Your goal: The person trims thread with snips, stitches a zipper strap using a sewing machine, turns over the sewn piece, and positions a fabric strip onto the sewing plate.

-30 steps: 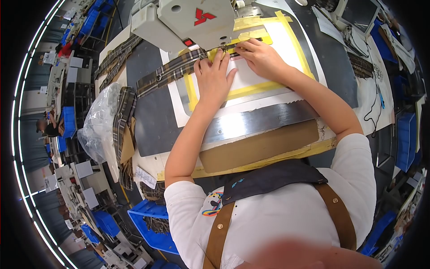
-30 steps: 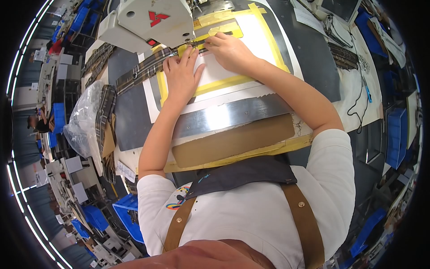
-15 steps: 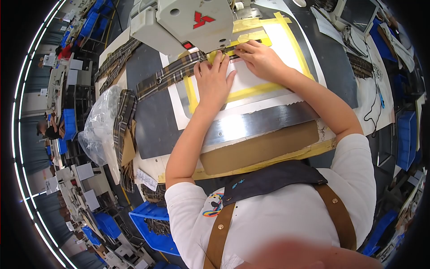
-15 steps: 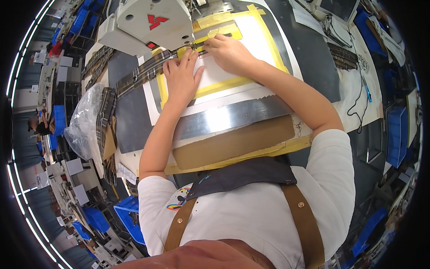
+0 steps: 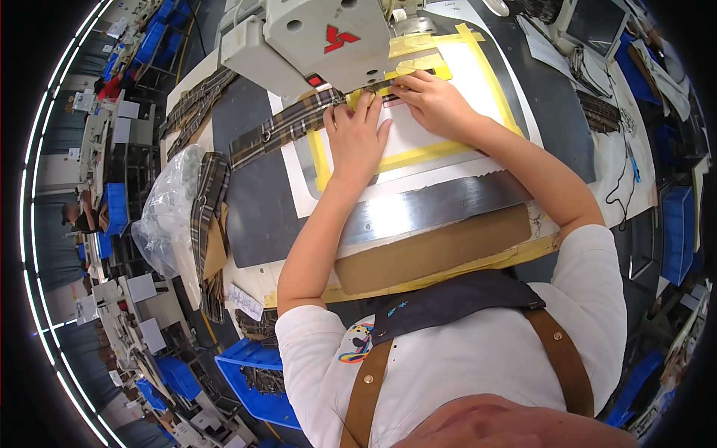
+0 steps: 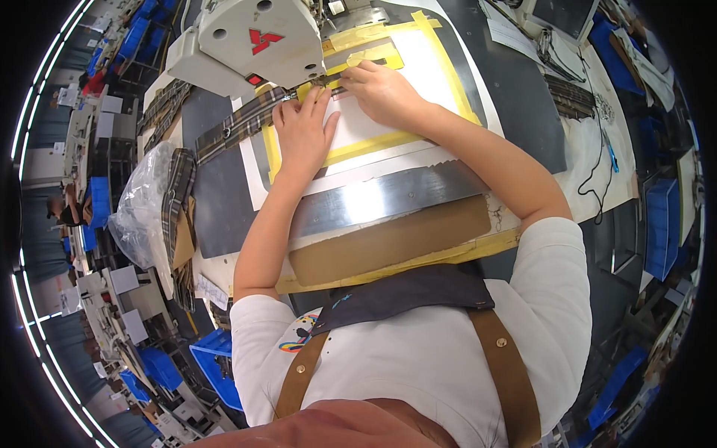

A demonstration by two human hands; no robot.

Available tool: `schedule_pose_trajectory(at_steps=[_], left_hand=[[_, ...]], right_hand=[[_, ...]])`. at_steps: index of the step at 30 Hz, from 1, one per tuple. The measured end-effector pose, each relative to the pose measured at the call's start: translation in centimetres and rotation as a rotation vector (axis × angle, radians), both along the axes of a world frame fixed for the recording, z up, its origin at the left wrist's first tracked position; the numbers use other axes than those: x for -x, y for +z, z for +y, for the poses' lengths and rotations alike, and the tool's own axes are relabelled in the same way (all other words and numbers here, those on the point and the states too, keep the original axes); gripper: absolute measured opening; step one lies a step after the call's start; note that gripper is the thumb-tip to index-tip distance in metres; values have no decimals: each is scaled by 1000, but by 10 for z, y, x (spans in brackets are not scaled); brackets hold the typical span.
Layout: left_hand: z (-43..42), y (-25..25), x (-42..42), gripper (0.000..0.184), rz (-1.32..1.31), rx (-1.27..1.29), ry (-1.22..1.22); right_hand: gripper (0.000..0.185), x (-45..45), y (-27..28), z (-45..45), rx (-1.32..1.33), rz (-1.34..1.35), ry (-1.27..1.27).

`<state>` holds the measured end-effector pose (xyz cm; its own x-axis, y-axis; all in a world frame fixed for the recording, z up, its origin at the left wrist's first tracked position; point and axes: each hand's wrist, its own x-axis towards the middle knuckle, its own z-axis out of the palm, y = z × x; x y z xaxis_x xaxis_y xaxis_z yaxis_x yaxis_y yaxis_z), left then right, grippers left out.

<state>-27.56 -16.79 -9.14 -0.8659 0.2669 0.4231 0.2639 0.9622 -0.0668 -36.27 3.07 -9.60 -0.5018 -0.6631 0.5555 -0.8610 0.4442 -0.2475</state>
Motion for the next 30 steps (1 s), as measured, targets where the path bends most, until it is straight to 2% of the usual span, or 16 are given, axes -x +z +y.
schedule_pose_trajectory(at_steps=[18,21,30], left_hand=[[1,-1,-2,45,1,-10,0],[0,-3,-2,49,47,-12,-2],[-4,-2,-3,45,17,-8,-3]], right_hand=[[30,-2,0,0,-4,9,2],[30,-2,-4,-2,6,16,1],[30,-2,-2,-3,8,-8,13]])
